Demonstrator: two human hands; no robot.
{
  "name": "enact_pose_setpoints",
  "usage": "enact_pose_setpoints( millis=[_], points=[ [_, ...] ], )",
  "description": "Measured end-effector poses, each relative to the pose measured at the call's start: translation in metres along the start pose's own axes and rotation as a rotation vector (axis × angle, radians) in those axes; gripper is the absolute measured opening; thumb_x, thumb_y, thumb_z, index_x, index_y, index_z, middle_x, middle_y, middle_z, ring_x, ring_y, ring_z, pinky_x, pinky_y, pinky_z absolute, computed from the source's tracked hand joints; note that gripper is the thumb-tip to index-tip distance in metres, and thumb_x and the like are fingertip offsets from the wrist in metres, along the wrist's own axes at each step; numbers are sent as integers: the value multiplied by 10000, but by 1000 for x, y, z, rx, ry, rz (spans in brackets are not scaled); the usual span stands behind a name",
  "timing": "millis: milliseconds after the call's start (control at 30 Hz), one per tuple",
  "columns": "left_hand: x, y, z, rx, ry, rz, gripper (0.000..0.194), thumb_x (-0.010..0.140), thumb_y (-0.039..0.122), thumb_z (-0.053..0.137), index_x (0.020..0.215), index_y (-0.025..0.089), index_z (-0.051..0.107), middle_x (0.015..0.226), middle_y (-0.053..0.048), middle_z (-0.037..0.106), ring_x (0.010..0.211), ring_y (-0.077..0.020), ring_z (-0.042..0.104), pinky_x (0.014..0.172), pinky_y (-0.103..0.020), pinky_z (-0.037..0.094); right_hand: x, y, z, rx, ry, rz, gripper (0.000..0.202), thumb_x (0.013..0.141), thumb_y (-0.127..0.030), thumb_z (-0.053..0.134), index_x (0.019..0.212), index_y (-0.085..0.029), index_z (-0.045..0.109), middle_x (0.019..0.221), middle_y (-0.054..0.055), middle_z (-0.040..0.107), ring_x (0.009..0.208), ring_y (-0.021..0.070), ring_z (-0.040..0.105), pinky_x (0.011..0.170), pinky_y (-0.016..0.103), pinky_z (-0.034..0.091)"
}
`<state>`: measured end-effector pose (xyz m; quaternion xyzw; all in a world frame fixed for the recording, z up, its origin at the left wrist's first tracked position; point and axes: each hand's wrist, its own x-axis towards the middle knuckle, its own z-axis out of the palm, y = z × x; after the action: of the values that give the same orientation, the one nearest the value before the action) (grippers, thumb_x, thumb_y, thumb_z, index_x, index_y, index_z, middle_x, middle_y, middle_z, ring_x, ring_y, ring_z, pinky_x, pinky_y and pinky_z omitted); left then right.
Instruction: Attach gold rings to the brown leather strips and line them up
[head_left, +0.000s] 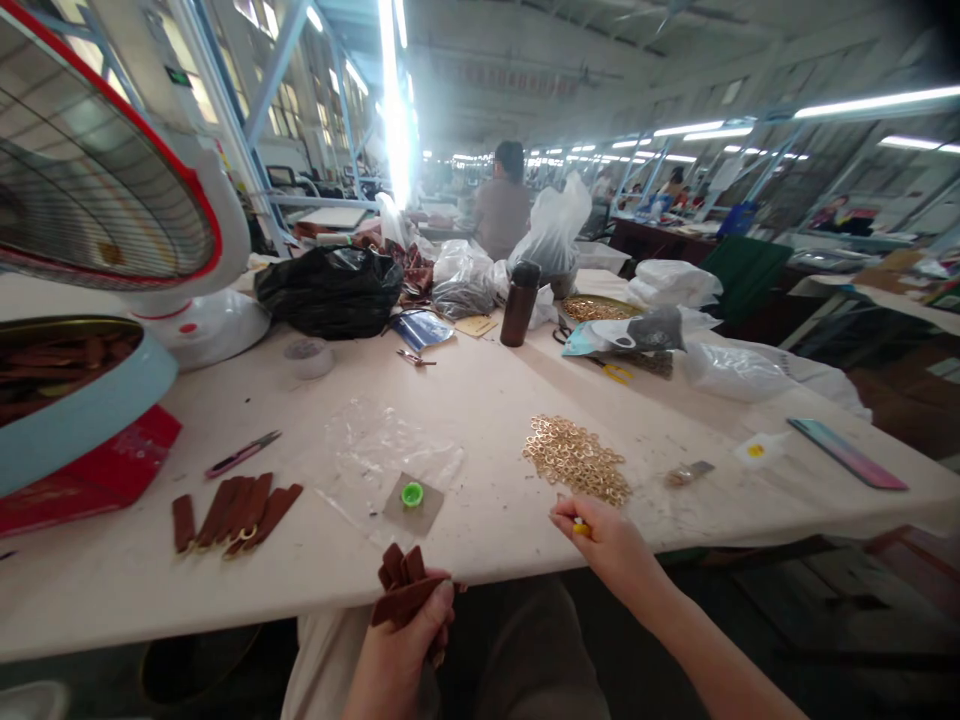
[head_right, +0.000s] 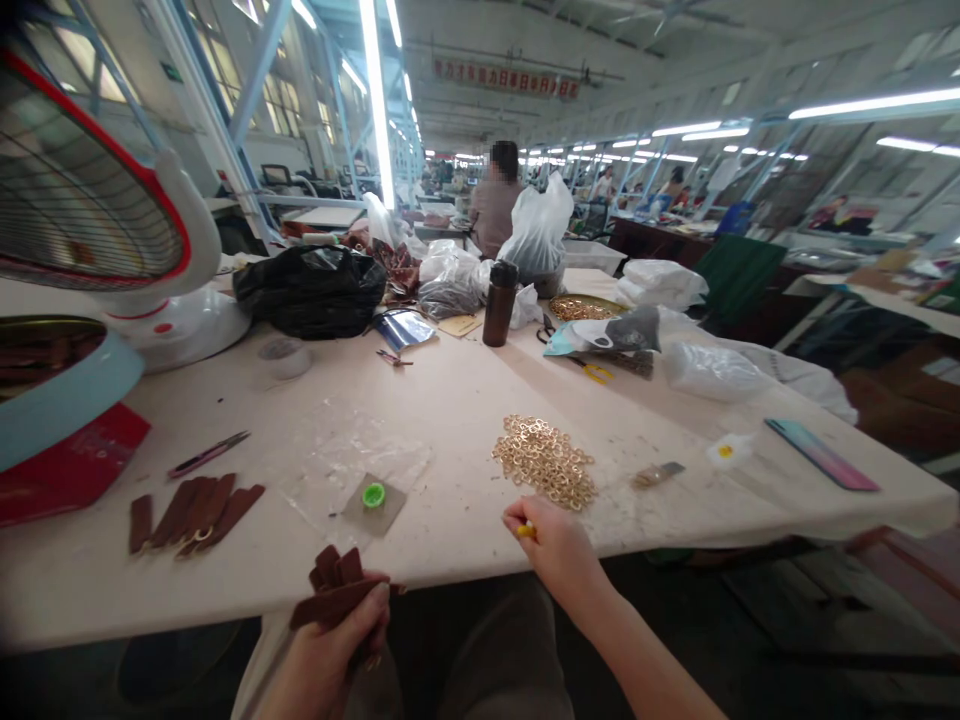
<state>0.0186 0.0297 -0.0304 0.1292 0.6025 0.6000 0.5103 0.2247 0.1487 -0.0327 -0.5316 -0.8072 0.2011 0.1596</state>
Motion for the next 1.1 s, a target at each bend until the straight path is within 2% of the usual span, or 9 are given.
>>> enact_pose_setpoints(
  millis=[133, 233, 433, 567, 667, 767, 900, 1033, 1100],
  points=[
    [-5, 16, 11, -37, -103, 53, 207, 614, 331, 730, 670, 167, 618, 485, 39, 537, 441, -91, 433, 432, -197, 313, -21, -53, 7, 425, -162, -73, 197, 820, -324, 511, 697, -187, 582, 610, -13, 573, 595, 147, 525, 560, 241, 415],
    [-10, 18, 9, -53, -186, 41, 212, 650, 325, 702, 619, 153, 583, 463, 41, 496, 432, -79, 401, 433, -196, 301, -29, -77, 16, 605, -238, -97, 217, 802, -354, 534, 671, -181, 552, 575, -28, 513, 558, 129, 457, 528, 237, 375],
    [-23, 16, -5, -94, -261, -195, 259, 606, 342, 715, 602, 142, 551, 450, 36, 480, 404, -70, 396, 403, -193, 272, -35, -86, 23, 791, -379, -114, 324, 772, -474, 562, 640, -182, 510, 570, -32, 493, 552, 119, 417, 533, 240, 362],
    [-27, 20, -7, -49, -309, -161, 232, 606, 304, 706, 573, 143, 542, 440, 37, 474, 403, -65, 391, 405, -193, 269, -36, -87, 21, 918, -449, -76, 416, 726, -584, 577, 658, -179, 509, 578, -26, 503, 559, 122, 429, 547, 247, 371],
    [-29, 20, -5, 2, -282, -114, 207, 622, 277, 688, 574, 146, 535, 438, 43, 472, 410, -64, 387, 414, -193, 278, -37, -88, 20, 899, -462, -72, 428, 721, -601, 568, 660, -186, 487, 567, -40, 459, 544, 116, 395, 520, 240, 339],
    [-29, 19, -4, -2, -226, -46, 206, 642, 294, 672, 593, 153, 529, 449, 46, 477, 418, -68, 390, 413, -193, 277, -39, -90, 19, 729, -347, -103, 371, 782, -525, 527, 630, -194, 460, 552, -52, 398, 536, 115, 359, 495, 237, 294],
    [-30, 18, -1, 26, -138, 71, 224, 616, 300, 699, 606, 163, 522, 447, 58, 476, 412, -70, 372, 412, -192, 277, -43, -94, 19, 589, -314, -152, 272, 857, -352, 445, 641, -191, 482, 557, -41, 440, 552, 125, 408, 508, 241, 304],
    [-31, 19, 3, 83, -67, 105, 204, 594, 292, 716, 570, 164, 559, 432, 58, 471, 423, -82, 386, 431, -201, 298, -47, -95, 24, 606, -297, -152, 232, 869, -308, 422, 676, -193, 481, 584, -35, 461, 565, 128, 430, 513, 236, 320],
    [-31, 19, 5, 101, -46, 122, 172, 579, 275, 724, 561, 160, 597, 474, 38, 516, 472, -102, 435, 472, -212, 344, -48, -95, 26, 602, -283, -157, 217, 876, -298, 414, 697, -196, 484, 608, -28, 480, 578, 134, 444, 524, 238, 334]
  ],
)
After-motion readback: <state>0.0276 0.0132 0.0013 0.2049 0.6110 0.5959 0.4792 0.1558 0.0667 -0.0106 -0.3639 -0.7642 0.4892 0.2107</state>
